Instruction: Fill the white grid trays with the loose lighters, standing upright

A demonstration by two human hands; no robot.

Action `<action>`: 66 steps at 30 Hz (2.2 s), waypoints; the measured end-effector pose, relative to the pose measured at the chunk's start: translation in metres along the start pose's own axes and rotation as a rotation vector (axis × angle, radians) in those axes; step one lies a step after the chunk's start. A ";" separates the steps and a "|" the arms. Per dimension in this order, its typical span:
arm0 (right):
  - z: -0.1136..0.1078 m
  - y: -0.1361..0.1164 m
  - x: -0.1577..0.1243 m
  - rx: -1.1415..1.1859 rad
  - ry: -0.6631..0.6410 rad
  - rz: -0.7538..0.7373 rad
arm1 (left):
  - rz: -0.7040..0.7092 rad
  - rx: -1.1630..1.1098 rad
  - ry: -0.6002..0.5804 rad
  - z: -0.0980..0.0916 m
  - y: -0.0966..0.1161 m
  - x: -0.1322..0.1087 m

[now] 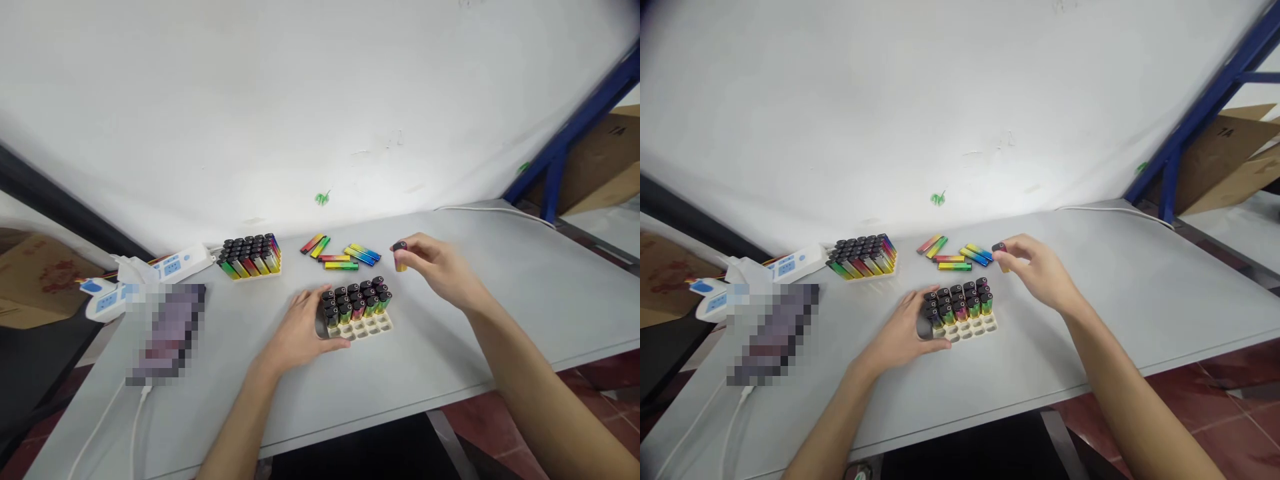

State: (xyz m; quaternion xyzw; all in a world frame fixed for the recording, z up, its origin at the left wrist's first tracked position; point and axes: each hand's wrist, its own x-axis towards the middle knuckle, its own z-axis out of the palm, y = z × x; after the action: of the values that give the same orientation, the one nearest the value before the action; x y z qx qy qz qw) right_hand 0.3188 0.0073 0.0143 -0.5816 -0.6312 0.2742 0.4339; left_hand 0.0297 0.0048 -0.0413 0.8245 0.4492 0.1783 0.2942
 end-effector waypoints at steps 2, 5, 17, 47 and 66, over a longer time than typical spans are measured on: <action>-0.003 -0.022 -0.019 -0.055 -0.013 -0.087 | -0.010 0.006 -0.022 0.001 0.000 0.000; 0.007 -0.050 -0.042 -0.060 -0.089 -0.153 | -0.004 0.004 -0.026 0.002 0.000 0.000; 0.087 -0.053 -0.073 -0.623 -0.206 -0.511 | 0.144 -0.016 0.050 -0.002 0.008 -0.001; 0.151 -0.031 0.131 -0.870 -0.506 -0.072 | 0.094 0.054 0.110 0.003 0.006 0.000; 0.057 -0.014 0.125 -0.694 -0.309 -0.241 | 0.096 0.037 0.091 0.002 0.006 0.000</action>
State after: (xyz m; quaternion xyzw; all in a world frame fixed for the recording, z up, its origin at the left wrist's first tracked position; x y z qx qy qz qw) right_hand 0.2687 0.1352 0.0279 -0.5675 -0.8077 0.0760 0.1406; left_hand 0.0343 0.0016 -0.0394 0.8415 0.4253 0.2213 0.2491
